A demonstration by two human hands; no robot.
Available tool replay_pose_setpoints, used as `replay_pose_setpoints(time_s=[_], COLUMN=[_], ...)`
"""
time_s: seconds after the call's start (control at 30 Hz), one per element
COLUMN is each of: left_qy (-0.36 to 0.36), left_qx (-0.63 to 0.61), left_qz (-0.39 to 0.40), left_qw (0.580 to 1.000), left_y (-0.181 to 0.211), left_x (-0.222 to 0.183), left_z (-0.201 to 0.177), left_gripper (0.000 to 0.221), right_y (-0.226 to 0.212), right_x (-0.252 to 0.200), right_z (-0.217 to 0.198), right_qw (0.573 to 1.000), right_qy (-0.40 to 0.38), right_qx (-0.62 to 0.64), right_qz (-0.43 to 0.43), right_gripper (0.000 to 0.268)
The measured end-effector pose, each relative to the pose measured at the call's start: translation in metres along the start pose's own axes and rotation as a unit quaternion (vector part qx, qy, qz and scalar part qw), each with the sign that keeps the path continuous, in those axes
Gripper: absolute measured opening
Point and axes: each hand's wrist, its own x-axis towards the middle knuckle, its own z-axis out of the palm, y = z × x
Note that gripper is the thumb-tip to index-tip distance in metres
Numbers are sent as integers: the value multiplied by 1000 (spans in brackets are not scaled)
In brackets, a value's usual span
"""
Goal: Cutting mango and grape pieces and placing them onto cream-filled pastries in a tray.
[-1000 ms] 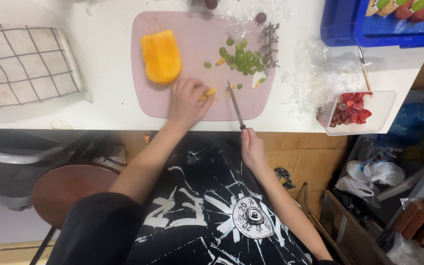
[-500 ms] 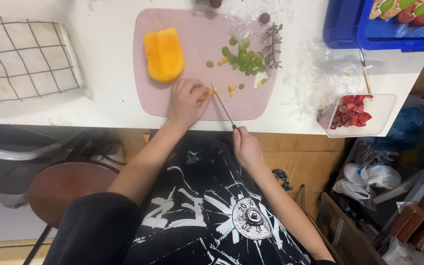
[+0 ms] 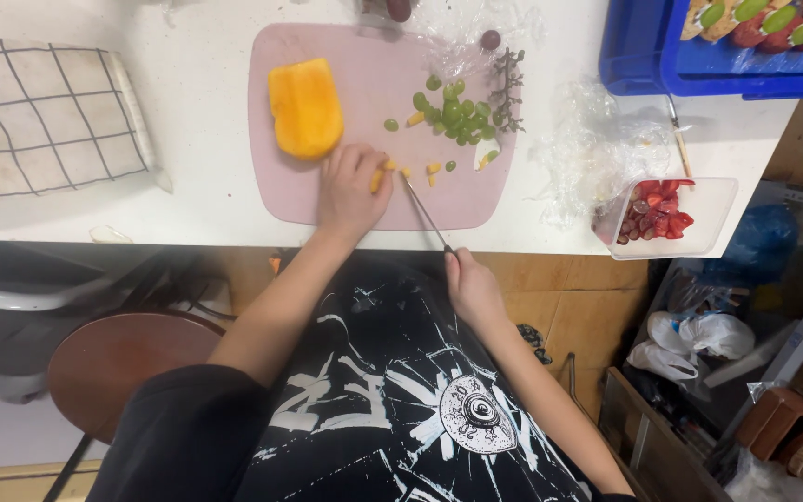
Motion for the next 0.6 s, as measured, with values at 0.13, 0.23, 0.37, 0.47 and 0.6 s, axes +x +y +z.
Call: replay_pose_setpoints(time_s=[0.13, 0.23, 0.37, 0.47, 0.6], left_qy=[-8, -39, -80, -123, -156], left_qx=[2, 14, 55, 102, 126], left_qz=[22, 82, 121, 145, 154], left_qw=[1000, 996, 988, 976, 968], left_y=[8, 9, 7, 6, 3], left_x=[3, 8, 17, 24, 28], left_z=[-5, -6, 5, 9, 11], left_gripper=[24, 24, 23, 18, 13], right_y=[5, 15, 16, 22, 19], right_x=[-13, -23, -27, -26, -19], right_z=[-16, -26, -40, -41, -48], right_qw=[999, 1000, 998, 997, 997], right_qy=[27, 28, 30, 47, 75], right_qx=[18, 0, -7, 25, -20], right_qz=[-21, 8, 57, 54, 11], right_gripper=[33, 34, 35, 34, 28])
